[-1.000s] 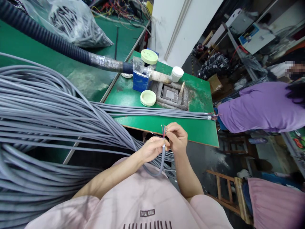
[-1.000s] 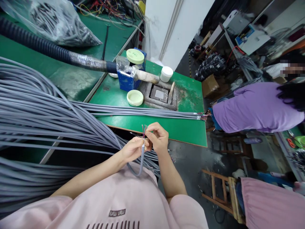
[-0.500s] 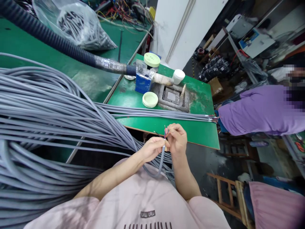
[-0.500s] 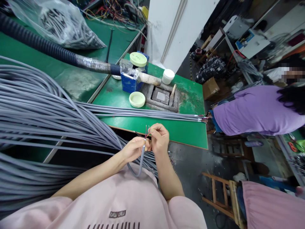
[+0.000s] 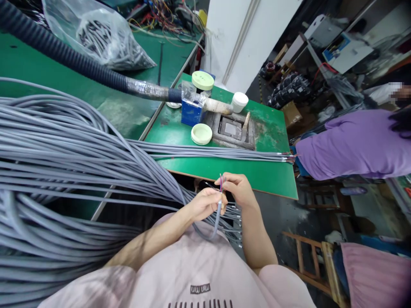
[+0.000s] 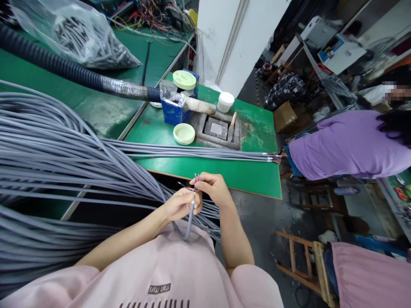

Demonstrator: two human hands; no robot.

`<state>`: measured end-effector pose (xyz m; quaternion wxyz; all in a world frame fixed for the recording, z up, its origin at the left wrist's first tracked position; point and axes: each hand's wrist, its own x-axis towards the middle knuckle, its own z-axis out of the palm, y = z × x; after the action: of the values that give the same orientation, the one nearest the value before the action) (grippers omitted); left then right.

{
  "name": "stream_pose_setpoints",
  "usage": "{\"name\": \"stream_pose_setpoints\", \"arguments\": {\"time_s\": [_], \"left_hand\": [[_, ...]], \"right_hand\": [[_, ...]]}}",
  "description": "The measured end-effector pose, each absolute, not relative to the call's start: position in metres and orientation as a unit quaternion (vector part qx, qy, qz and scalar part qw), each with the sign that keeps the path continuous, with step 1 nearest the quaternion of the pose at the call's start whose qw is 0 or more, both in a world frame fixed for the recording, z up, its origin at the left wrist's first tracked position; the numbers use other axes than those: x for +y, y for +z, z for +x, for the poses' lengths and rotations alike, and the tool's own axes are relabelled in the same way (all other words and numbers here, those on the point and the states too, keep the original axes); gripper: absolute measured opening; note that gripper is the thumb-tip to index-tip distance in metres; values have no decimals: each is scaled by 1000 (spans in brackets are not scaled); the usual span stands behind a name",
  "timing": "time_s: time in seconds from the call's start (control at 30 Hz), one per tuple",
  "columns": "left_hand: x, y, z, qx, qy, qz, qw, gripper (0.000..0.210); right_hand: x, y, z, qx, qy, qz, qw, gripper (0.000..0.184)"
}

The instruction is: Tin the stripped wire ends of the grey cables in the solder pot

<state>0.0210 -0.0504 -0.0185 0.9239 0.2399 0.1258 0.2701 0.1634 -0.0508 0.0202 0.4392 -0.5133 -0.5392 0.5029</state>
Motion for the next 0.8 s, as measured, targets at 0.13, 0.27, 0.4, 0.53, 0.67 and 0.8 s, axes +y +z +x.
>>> {"name": "stream_pose_setpoints", "arguments": {"time_s": [0.13,0.27,0.4,0.53,0.67,0.8], "left_hand": [[-53,-18,21,164,279,254,911,40],[-51,-20,18,197,276,313,887,39],[-50,-19,17,196,281,317,885,41],[-55,-22,16,199,280,326,881,39],[-58,-25,14,177,270,329,887,41],[-52,-20,12,170,322,292,885,39]], "right_hand": [[-47,18,152,-470,478,-502,546,15],[-48,20,144,-421,443,-512,604,16],[-46,23,138,-387,437,-515,628,21],[-33,24,149,-372,434,-492,657,36],[-27,27,172,-387,404,-485,672,35],[-43,32,173,-469,395,-532,584,20]]}}
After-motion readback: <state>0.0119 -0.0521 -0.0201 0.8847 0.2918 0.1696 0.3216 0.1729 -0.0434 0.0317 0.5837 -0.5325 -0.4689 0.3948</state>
